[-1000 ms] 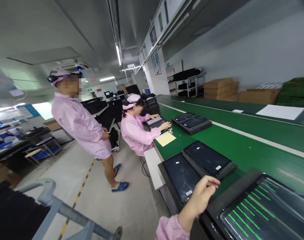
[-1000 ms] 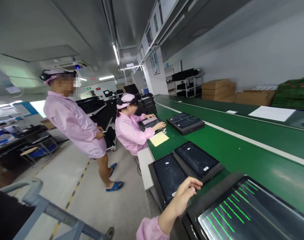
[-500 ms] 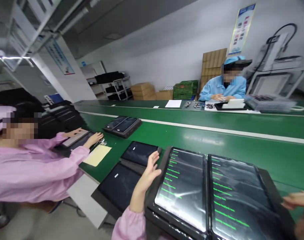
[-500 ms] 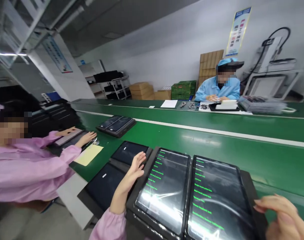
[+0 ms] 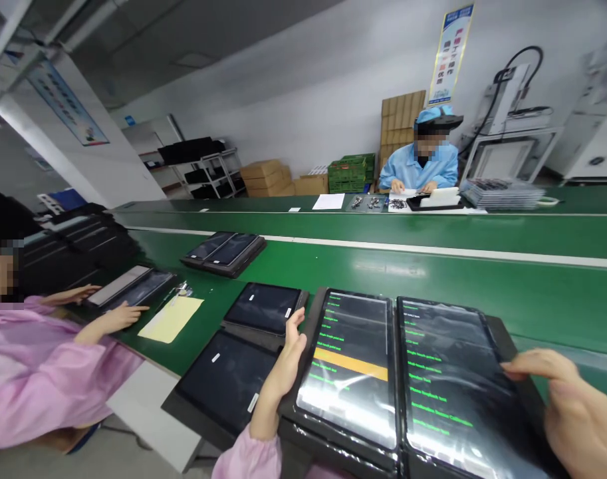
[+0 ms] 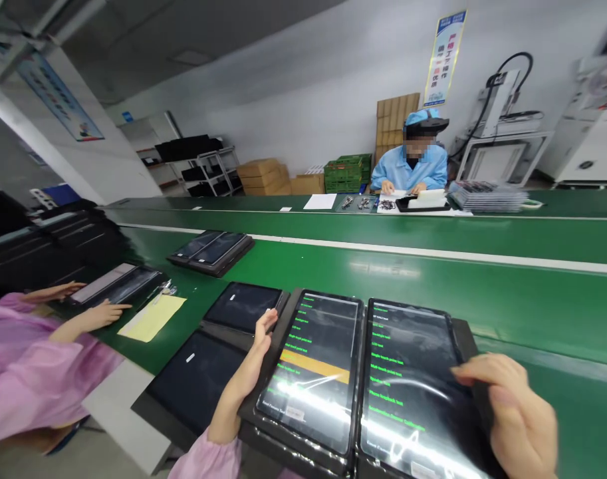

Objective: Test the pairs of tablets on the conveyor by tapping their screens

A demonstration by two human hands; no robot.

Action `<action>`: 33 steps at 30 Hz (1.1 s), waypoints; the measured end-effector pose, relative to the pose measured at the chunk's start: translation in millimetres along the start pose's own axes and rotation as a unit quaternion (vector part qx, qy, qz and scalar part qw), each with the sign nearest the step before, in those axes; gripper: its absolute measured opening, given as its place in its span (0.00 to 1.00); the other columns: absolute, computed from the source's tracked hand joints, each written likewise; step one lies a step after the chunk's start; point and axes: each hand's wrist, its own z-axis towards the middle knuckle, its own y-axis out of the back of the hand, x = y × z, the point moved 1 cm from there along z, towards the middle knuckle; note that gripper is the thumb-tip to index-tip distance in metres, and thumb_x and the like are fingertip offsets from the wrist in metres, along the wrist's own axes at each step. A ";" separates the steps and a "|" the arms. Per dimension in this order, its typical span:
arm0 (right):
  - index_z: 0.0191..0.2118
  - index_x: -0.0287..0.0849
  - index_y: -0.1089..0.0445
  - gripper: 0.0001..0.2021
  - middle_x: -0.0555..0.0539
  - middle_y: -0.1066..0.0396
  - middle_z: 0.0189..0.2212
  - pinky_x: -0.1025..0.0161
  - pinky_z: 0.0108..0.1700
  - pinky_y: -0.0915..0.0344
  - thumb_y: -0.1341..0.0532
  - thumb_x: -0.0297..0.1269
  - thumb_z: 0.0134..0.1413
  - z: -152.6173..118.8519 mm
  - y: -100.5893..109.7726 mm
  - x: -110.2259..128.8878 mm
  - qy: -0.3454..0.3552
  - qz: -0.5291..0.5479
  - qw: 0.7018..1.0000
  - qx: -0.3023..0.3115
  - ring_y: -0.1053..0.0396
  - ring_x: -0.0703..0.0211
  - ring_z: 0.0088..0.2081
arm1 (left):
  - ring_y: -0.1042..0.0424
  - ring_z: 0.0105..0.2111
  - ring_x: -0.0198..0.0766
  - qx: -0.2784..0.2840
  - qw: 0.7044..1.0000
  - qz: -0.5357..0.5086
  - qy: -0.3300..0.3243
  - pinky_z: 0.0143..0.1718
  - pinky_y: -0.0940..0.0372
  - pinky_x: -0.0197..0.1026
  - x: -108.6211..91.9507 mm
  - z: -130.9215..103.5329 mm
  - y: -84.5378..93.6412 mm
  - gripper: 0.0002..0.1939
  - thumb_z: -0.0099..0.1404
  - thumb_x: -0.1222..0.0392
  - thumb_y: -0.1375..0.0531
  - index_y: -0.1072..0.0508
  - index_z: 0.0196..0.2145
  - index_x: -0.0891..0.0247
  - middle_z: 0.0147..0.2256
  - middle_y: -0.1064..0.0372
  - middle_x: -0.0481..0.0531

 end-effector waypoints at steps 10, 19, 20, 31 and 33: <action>0.47 0.63 0.20 0.20 0.48 0.36 0.61 0.28 0.64 0.59 0.52 0.45 0.72 22.6 -16.7 60.3 0.125 -0.114 0.969 0.178 0.39 0.38 0.59 | 0.49 0.69 0.57 -0.021 0.999 0.030 -0.005 0.70 0.52 0.61 -9.9 -4.3 0.3 0.41 0.67 0.28 0.48 0.40 0.64 0.61 0.67 0.46 0.63; 0.36 0.50 0.18 0.26 0.45 0.26 0.46 0.47 0.50 0.35 0.54 0.46 0.73 0.9 5.8 -7.6 -0.014 -0.028 0.999 0.012 0.29 0.43 0.47 | 0.33 0.57 0.56 0.028 0.966 0.153 -0.205 0.60 0.39 0.56 -35.8 -21.4 6.4 0.33 0.74 0.33 0.57 0.22 0.52 0.57 0.51 0.24 0.58; 0.36 0.50 0.18 0.26 0.46 0.26 0.46 0.49 0.49 0.35 0.54 0.46 0.73 0.4 4.5 -7.6 -0.017 -0.023 0.999 0.017 0.28 0.44 0.47 | 0.33 0.57 0.56 0.033 0.965 0.154 -0.209 0.59 0.39 0.55 -35.8 -21.6 6.1 0.34 0.74 0.33 0.57 0.22 0.52 0.56 0.50 0.24 0.58; 0.50 0.54 0.22 0.29 0.43 0.33 0.56 0.36 0.59 0.47 0.61 0.54 0.74 12.9 -11.2 22.2 0.007 -0.064 0.991 0.118 0.36 0.38 0.57 | 0.32 0.58 0.54 -0.070 0.988 0.033 -0.130 0.65 0.43 0.55 -62.6 -1.9 29.3 0.33 0.73 0.34 0.53 0.24 0.55 0.61 0.56 0.27 0.58; 0.53 0.57 0.23 0.27 0.42 0.36 0.59 0.34 0.59 0.48 0.59 0.54 0.74 18.9 -15.4 28.0 0.047 -0.096 0.981 0.161 0.40 0.36 0.59 | 0.28 0.55 0.52 -0.014 0.996 0.021 -0.080 0.60 0.36 0.49 -87.5 12.6 30.0 0.28 0.72 0.37 0.47 0.25 0.55 0.61 0.54 0.26 0.58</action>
